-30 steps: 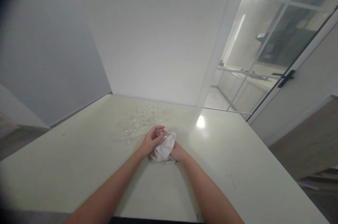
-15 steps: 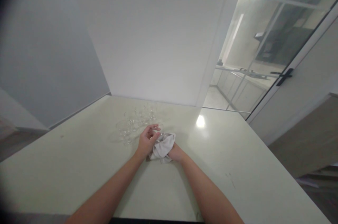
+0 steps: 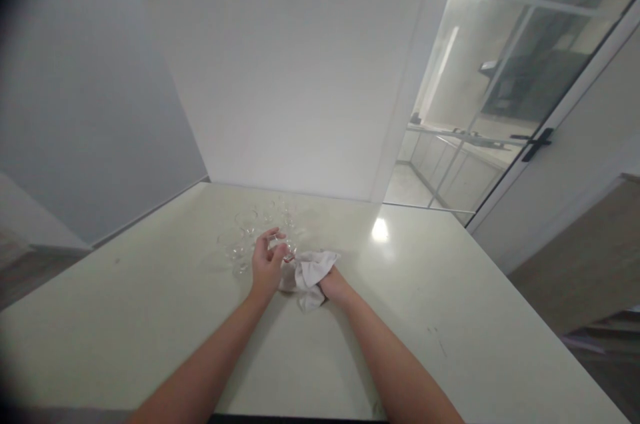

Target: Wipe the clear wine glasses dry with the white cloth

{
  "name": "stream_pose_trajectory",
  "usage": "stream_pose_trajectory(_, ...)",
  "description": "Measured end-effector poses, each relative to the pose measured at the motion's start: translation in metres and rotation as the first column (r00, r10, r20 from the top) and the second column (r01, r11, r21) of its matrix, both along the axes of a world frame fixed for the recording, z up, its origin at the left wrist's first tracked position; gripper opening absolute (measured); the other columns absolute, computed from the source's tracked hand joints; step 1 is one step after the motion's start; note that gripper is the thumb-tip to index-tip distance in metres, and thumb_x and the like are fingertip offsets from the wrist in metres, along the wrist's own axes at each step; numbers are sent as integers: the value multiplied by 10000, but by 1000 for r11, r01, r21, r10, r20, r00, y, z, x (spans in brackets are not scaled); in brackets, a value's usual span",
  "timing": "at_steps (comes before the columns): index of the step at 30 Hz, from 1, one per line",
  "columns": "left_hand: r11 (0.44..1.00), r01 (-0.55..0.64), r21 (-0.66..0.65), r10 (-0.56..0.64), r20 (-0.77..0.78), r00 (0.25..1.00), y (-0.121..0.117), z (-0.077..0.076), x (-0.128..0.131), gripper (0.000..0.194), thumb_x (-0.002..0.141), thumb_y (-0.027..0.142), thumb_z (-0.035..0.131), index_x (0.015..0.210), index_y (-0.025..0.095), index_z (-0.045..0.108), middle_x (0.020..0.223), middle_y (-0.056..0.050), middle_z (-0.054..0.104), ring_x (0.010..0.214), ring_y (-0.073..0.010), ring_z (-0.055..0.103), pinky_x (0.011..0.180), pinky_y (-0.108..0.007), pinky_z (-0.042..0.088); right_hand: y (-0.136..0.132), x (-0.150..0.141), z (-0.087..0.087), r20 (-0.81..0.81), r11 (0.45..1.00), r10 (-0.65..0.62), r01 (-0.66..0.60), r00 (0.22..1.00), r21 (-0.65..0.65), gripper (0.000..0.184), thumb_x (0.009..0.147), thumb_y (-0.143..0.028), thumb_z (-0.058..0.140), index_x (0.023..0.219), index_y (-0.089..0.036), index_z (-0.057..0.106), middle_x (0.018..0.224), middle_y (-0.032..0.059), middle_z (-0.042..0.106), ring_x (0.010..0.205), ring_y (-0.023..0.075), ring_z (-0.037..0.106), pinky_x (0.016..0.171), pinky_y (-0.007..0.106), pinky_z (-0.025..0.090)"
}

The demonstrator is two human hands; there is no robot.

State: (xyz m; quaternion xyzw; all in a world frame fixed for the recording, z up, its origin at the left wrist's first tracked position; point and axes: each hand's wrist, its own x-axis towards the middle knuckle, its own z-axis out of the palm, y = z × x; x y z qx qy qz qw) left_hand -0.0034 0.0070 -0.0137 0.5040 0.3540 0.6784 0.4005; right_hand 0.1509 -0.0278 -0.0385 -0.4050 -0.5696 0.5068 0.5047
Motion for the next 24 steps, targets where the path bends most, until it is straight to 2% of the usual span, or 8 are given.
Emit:
stream_pose_trajectory(3, 997, 72, 5, -71, -54, 996, -4, -2, 4, 496, 777, 380, 660, 1214, 229, 479, 1073, -33, 532, 606, -55, 580, 557, -217, 545, -2, 0, 2, 34, 1000, 30, -30, 999, 8, 362, 793, -414, 613, 1053, -174, 683, 990, 81, 711, 1014, 246, 627, 916, 408, 486)
stream_pose_trajectory(6, 987, 162, 22, -158, -128, 979, -7, -4, 7, 549, 766, 360, 685, 1253, 234, 465, 1124, -52, 531, 609, -42, 569, 555, -186, 520, -2, 2, -3, 49, 1000, -13, 14, 999, -12, 360, 771, -367, 636, 1070, -170, 676, 981, 77, 711, 945, 239, 644, 865, 392, 509)
stream_pose_trajectory(12, 927, 375, 2, -370, -169, 914, -11, -5, 9, 661, 793, 362, 673, 1364, 267, 353, 1226, -109, 540, 673, -70, 620, 536, -163, 494, 0, 2, -8, 13, 996, -80, 80, 997, -44, 339, 770, -390, 651, 1040, -186, 684, 927, 70, 717, 841, 223, 663, 818, 382, 526)
stream_pose_trajectory(19, 912, 409, 28, -402, -131, 906, -13, -7, 10, 691, 821, 395, 640, 1404, 263, 294, 1320, -166, 493, 754, -124, 672, 577, -203, 538, -1, -1, 1, -53, 995, -94, 91, 994, -47, 363, 723, -396, 703, 1012, -177, 689, 948, 83, 719, 854, 219, 662, 855, 396, 513)
stream_pose_trajectory(24, 898, 438, 41, -426, -172, 888, -15, -9, 9, 687, 818, 365, 652, 1403, 282, 301, 1333, -158, 486, 804, -139, 678, 619, -220, 545, -1, 1, 1, -50, 997, -67, 65, 996, -49, 330, 725, -327, 686, 1013, -167, 692, 985, 86, 715, 868, 219, 659, 875, 395, 506)
